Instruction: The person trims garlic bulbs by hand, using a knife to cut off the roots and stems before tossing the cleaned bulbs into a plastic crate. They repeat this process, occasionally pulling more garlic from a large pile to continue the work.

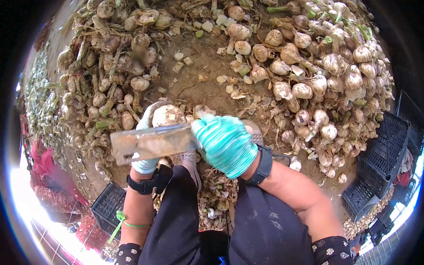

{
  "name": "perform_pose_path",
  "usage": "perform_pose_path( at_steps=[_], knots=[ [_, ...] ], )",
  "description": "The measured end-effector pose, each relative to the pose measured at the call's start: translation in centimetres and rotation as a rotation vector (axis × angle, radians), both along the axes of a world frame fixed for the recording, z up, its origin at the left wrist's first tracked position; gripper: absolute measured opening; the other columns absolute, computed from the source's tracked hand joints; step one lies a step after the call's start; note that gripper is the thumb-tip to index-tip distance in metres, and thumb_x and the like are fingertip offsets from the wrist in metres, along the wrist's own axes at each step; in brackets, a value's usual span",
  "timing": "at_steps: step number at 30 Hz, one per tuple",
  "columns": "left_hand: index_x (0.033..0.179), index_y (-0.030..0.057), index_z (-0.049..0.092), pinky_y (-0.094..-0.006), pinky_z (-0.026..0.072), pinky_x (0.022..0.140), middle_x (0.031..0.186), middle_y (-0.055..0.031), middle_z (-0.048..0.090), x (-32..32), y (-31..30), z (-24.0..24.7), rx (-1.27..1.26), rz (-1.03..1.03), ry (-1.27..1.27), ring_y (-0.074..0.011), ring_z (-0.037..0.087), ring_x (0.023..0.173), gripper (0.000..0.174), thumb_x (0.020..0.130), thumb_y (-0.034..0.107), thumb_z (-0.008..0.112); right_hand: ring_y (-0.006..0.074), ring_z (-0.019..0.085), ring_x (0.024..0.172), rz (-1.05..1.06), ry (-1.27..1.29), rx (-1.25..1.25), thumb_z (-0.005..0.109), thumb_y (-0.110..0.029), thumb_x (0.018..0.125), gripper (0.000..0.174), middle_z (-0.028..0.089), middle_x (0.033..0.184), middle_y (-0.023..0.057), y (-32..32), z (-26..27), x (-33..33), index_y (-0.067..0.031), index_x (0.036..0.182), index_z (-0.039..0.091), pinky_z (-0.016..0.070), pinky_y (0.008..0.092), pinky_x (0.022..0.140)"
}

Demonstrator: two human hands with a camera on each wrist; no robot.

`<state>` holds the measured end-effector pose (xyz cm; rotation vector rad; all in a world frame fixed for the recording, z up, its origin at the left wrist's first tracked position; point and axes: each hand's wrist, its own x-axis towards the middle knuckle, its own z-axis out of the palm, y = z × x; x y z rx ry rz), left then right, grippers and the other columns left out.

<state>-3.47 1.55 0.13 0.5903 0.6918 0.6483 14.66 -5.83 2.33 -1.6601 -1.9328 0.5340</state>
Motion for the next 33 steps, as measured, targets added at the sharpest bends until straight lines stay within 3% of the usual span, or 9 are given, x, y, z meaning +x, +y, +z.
perform_pose_path(
  at_steps=[2,5,7,11,13,17,21,27,33],
  knots=[
    [0.118,0.0010,0.039,-0.0324,0.0448,0.085,0.108,-0.0129,0.051,1.3,-0.1,1.8,-0.149,0.013,-0.173,-0.0202,0.053,0.096,0.039,0.086,0.023,0.044,0.0243,0.055,0.063,0.039,-0.024,0.013,0.054,-0.012,0.066,0.018,0.052,0.070,0.0095,-0.2,0.2,0.0,-0.0038,0.082,0.052,0.0420,0.0333,0.055],
    [0.117,0.0004,0.039,-0.0319,0.0457,0.083,0.105,-0.0127,0.052,2.0,-0.8,3.1,0.368,-0.150,0.575,-0.0200,0.054,0.093,0.040,0.084,0.022,0.045,0.0243,0.054,0.066,0.093,-0.008,-0.016,0.056,-0.013,0.064,0.021,0.054,0.075,0.0102,-0.5,-0.5,-0.1,-0.0039,0.083,0.052,0.0414,0.0336,0.056],
    [0.116,0.0012,0.041,-0.0310,0.0462,0.082,0.104,-0.0110,0.053,1.3,-1.5,2.2,-0.244,0.079,-0.169,-0.0192,0.055,0.090,0.039,0.083,0.020,0.047,0.0243,0.054,0.067,0.023,0.048,0.052,0.056,-0.012,0.062,0.023,0.054,0.078,0.0112,-0.5,-1.7,-0.2,-0.0040,0.084,0.053,0.0414,0.0338,0.056],
    [0.117,0.0056,0.045,-0.0443,0.0402,0.088,0.117,-0.0167,0.047,1.0,-2.4,0.9,-0.349,-0.068,-0.555,-0.0292,0.046,0.109,0.051,0.084,0.045,0.037,0.0256,0.054,0.070,0.057,0.085,0.018,0.058,-0.011,0.061,0.025,0.055,0.081,0.0115,-0.6,-2.5,0.5,-0.0042,0.085,0.052,0.0418,0.0342,0.059],
    [0.102,0.0045,0.052,-0.0304,0.0471,0.072,0.094,-0.0036,0.058,3.0,-2.1,4.3,-0.876,0.136,-0.235,-0.0142,0.057,0.081,0.035,0.078,0.030,0.057,0.0240,0.054,0.054,-0.246,-0.065,-0.192,0.056,-0.006,0.067,0.006,0.054,0.061,0.0079,-0.4,-7.5,2.4,-0.0052,0.068,0.051,0.0436,0.0332,0.050],
    [0.112,0.0034,0.041,-0.0269,0.0486,0.071,0.093,-0.0035,0.055,3.8,-1.3,3.1,0.061,-0.056,0.304,-0.0124,0.054,0.085,0.071,0.053,0.010,0.080,0.0116,0.055,0.054,-0.736,0.690,-0.263,0.064,-0.016,0.074,0.015,0.056,0.060,0.0041,-0.6,-4.8,4.0,-0.0031,0.075,0.057,0.0457,0.0269,0.049],
    [0.123,0.0007,0.033,-0.0262,0.0454,0.079,0.106,-0.0072,0.050,4.8,-2.2,1.6,0.265,-0.102,0.375,-0.0152,0.051,0.093,0.087,0.050,0.006,0.081,0.0076,0.054,0.061,-0.427,1.339,-0.818,0.070,-0.024,0.070,0.033,0.060,0.071,0.0028,0.3,-0.5,2.7,-0.0004,0.090,0.059,0.0445,0.0218,0.056],
    [0.120,-0.0066,0.035,-0.0280,0.0416,0.085,0.108,-0.0120,0.051,3.7,-2.1,1.0,-0.075,0.060,0.145,-0.0174,0.053,0.094,0.052,0.080,0.018,0.056,0.0113,0.057,0.072,-0.245,0.941,-0.527,0.073,-0.025,0.066,0.040,0.063,0.077,0.0064,-0.6,-1.6,2.3,-0.0014,0.095,0.059,0.0452,0.0254,0.065],
    [0.098,-0.0037,0.056,-0.0235,0.0449,0.070,0.087,-0.0049,0.060,4.2,-2.2,1.5,0.113,-0.136,0.561,-0.0102,0.055,0.079,0.026,0.075,0.007,0.061,0.0218,0.060,0.074,-0.241,0.466,-0.317,0.072,-0.020,0.062,0.036,0.060,0.084,0.0120,-0.5,-1.6,2.6,-0.0032,0.091,0.059,0.0475,0.0299,0.065]
  ],
)
